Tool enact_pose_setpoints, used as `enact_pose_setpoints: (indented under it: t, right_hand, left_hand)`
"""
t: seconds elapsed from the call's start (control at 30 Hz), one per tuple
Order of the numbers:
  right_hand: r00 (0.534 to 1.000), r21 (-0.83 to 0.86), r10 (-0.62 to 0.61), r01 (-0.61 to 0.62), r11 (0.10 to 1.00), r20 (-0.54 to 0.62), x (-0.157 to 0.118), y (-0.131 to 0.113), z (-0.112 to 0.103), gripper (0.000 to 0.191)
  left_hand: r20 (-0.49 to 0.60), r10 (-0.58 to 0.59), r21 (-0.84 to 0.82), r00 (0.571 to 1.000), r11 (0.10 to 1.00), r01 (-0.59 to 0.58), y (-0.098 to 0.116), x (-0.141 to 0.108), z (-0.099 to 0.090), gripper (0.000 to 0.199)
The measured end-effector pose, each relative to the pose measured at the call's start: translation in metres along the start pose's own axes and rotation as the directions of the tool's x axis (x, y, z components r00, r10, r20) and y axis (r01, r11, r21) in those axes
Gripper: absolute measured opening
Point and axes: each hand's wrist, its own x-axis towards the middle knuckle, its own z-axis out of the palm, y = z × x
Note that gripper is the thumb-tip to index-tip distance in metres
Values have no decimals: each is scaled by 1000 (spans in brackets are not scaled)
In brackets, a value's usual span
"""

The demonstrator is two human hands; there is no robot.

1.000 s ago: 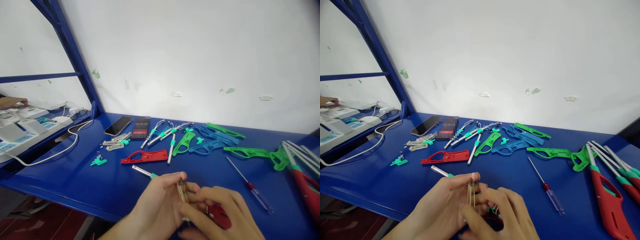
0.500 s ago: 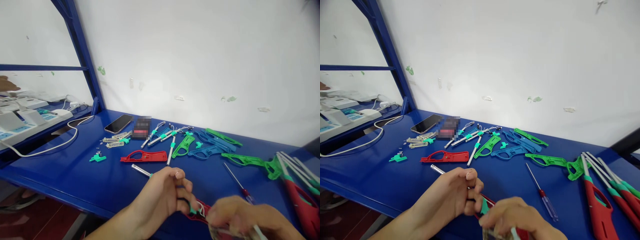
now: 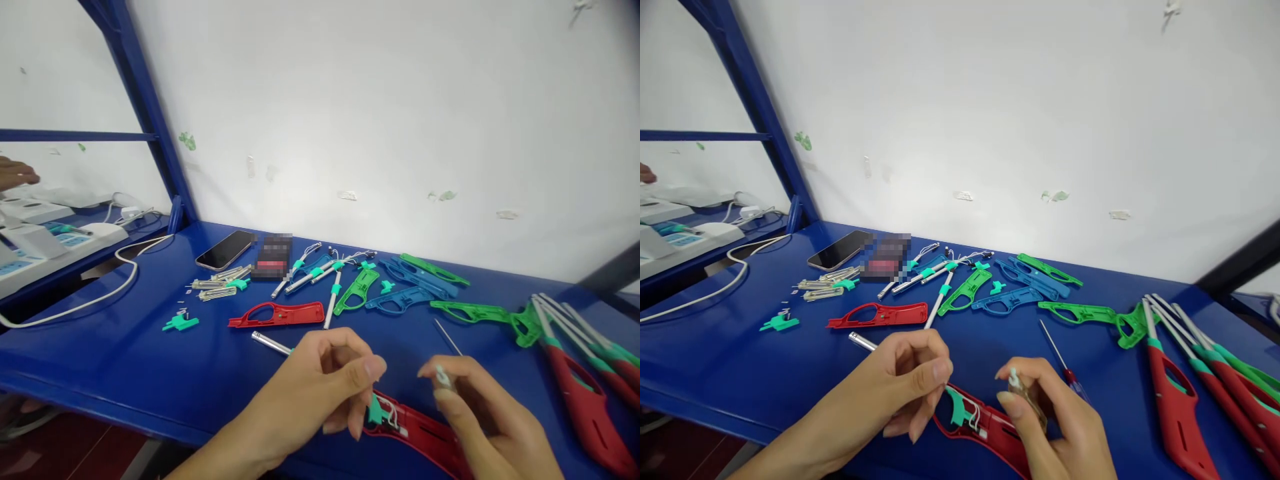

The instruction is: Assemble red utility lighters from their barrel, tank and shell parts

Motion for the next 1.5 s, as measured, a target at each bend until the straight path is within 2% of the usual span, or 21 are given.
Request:
enact_pose_setpoints:
  t: [0.07,0.17,0.2,0.37,0.5,0.6,0.83,0.97,1.13,1.33,1.5]
  right_hand:
    - [996,-50,-74,76,996,43,3,-2,0,21]
    - [991,-61,-129,130,990,19,4,-9,1,16]
    - [992,-66,-125,124,990,-8,3,-11,1,14]
    - [994,-20,-111,111,994,14,1,-15,6,5]
    - [995,13,-98,98,995,-8,2,-12,6,15]
    - [995,18,-94,94,995,-28,2,-13,6,22]
    - [988,26,-145,146,989,-45,2,-15,6,18]
    - [986,-42,-163,161,986,-45,1,-13,6,14]
    - [981,-155,-187,178,972,-43,-1,-13,5,16]
    - [985,-72,-174,173,982,-6,-1,-19,2,18]
    - [988,-84,-148,151,985,40,-1,-18,1,19]
  left_hand:
    - [-13,46,39,999,998,-46,-3,4,-3,35]
    - [-57,89,152,994,985,-80,-6,9,-5,28]
    - [-88,96,209,991,975,-76,-7,11,-4,28]
    - [-221,112,428,969,904,-7,-9,11,1,34]
    - [-254,97,488,962,872,41,-10,8,5,36]
    - [-254,91,498,963,866,49,-10,8,5,39]
    - [-264,105,455,959,890,28,-9,8,7,43]
    - [-251,149,424,956,905,-30,-9,5,5,42]
    - [-185,125,405,975,913,-40,-9,7,1,39]
    - [-162,121,346,979,936,-58,-8,9,0,35]
    - [-160,163,398,974,913,-87,-9,8,-2,35]
